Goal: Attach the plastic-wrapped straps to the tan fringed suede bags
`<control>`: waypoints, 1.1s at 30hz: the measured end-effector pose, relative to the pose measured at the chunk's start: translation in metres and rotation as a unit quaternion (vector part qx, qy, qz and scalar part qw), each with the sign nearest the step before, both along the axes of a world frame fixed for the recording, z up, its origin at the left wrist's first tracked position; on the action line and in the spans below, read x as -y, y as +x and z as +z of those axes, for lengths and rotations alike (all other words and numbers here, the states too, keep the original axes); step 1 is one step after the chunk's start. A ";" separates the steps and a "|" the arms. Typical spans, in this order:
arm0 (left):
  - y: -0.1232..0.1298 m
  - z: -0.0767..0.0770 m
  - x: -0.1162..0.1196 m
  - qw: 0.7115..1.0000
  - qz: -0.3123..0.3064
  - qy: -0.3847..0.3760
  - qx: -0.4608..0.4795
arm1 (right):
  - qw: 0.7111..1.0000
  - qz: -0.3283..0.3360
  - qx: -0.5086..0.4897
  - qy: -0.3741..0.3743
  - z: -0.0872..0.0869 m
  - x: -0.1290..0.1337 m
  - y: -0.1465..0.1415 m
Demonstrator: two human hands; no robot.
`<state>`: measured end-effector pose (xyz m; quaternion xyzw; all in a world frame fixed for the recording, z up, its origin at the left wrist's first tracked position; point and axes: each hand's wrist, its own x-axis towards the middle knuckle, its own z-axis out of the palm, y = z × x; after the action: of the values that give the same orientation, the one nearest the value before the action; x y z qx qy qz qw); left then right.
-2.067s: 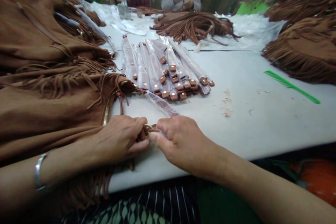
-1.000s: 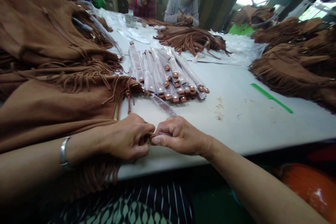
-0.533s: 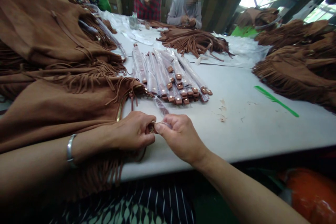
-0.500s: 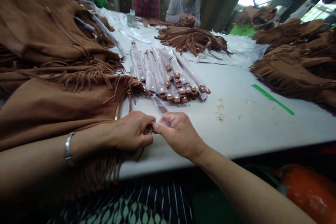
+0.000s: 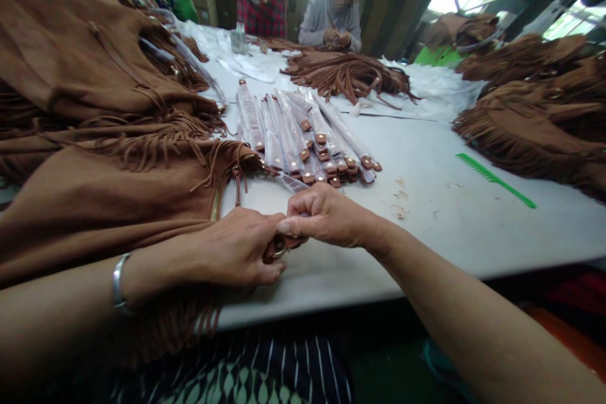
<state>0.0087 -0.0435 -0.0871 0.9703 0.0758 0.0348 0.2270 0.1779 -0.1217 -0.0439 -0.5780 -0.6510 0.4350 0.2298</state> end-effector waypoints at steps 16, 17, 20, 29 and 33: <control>-0.004 0.005 0.000 0.998 -0.062 -0.012 -0.021 | 0.824 0.059 0.361 0.433 -0.022 -0.005 -0.005; -0.003 0.005 0.002 0.999 -0.022 0.021 -0.011 | 0.830 0.037 0.366 0.419 -0.021 -0.001 -0.002; 0.000 0.000 0.007 0.995 0.066 0.077 0.007 | 0.850 -0.047 0.367 0.375 -0.022 0.010 0.009; 0.003 0.006 0.022 0.994 0.046 0.094 -0.034 | 0.810 0.008 0.439 0.389 -0.036 -0.007 0.014; -0.037 0.028 0.019 0.996 0.026 0.086 0.027 | 0.863 -0.002 0.385 0.328 -0.030 0.015 0.016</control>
<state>-0.0279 -0.0620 -0.0590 0.9826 0.0917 0.0733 0.1440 0.1935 -0.1364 -0.0738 -0.5919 -0.7917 -0.0616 0.1383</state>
